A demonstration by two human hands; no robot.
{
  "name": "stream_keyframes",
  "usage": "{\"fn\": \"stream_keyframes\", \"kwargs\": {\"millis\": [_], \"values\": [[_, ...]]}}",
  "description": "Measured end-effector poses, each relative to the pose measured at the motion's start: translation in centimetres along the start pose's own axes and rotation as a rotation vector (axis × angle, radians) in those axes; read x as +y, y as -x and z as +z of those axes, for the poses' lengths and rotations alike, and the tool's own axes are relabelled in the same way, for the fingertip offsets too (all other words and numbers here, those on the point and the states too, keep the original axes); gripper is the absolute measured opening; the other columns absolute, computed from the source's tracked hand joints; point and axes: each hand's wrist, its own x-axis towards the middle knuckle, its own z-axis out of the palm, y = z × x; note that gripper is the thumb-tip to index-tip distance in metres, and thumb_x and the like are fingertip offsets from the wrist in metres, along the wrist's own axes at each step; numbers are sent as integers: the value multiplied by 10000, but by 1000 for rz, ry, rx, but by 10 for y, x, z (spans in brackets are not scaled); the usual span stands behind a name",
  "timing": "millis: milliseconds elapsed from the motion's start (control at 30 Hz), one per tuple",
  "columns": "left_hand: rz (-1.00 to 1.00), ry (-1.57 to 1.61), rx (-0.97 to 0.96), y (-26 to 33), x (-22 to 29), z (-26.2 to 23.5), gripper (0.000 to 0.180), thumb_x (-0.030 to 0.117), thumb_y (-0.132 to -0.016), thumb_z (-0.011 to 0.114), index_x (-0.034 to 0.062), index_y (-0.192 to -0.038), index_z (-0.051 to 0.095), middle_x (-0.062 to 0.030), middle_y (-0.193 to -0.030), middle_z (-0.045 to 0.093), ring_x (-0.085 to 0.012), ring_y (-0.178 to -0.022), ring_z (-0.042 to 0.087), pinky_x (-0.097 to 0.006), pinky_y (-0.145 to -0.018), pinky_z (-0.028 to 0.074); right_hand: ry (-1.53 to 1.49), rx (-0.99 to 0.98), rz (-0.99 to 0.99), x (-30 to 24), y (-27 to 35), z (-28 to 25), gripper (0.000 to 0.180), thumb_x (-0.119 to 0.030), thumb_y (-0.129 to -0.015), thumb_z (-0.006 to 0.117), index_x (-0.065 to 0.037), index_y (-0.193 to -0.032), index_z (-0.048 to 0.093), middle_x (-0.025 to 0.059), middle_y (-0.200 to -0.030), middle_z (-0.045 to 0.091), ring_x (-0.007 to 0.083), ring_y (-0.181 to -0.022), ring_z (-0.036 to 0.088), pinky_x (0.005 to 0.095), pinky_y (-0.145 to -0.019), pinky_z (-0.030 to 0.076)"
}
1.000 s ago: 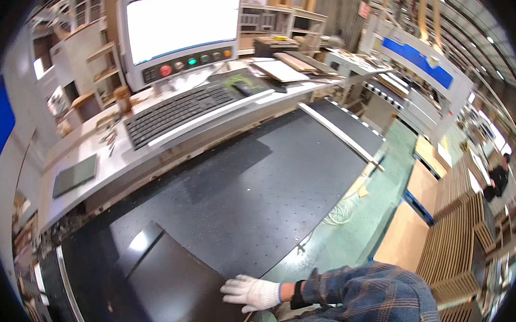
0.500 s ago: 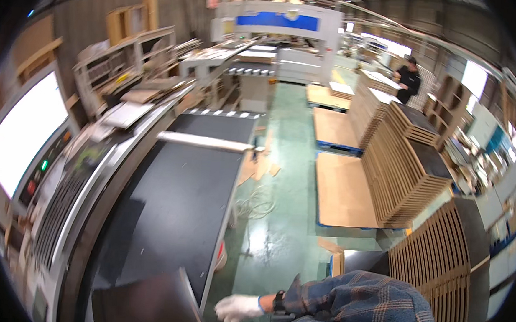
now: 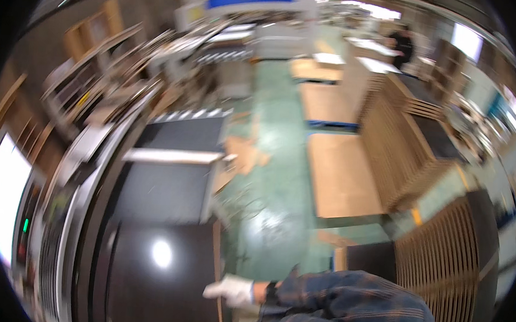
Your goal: The recorder cleans and stacks wood panels in a furniture manufacturing facility.
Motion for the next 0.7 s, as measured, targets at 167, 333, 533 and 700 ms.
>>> {"fn": "stream_keyframes", "kwargs": {"millis": [167, 333, 533, 700], "values": [[-17, 433, -295, -115, 29, 111, 402, 89, -932, 637, -28, -1314, 594, -162, -1271, 659, -329, -1131, 667, -470, -984, 576, -1260, 474, 611, 15, -85, -82, 316, -64, -947, 757, 20, -1242, 682, 113, -1165, 739, 235, -1044, 728, 447, -926, 604], [182, 426, -489, -226, 65, 203, 570, 16, -858, 631, -3, -1420, 536, -153, -1294, 655, -326, -1170, 674, -481, -1028, 566, -1035, 582, 758, 82, -170, -142, 315, -162, -913, 812, -55, -1189, 706, 63, -1138, 732, 213, -1053, 697, 465, -899, 570], [68, 428, -525, -319, 86, 287, 463, 4, -899, 632, 3, -1360, 583, -118, -1235, 682, -282, -1138, 687, -454, -1027, 563, -984, 659, 798, 144, -234, -206, 252, -153, -905, 804, -95, -1132, 714, 34, -1074, 733, 197, -1052, 681, 477, -922, 554], [12, 435, -510, -346, 83, 306, 483, 32, -901, 702, -8, -1367, 583, -125, -1262, 677, -297, -1164, 676, -456, -1047, 545, -995, 703, 778, 159, -264, -225, 210, -109, -938, 767, -34, -1122, 699, 64, -1016, 729, 228, -961, 727, 455, -871, 619]]}}
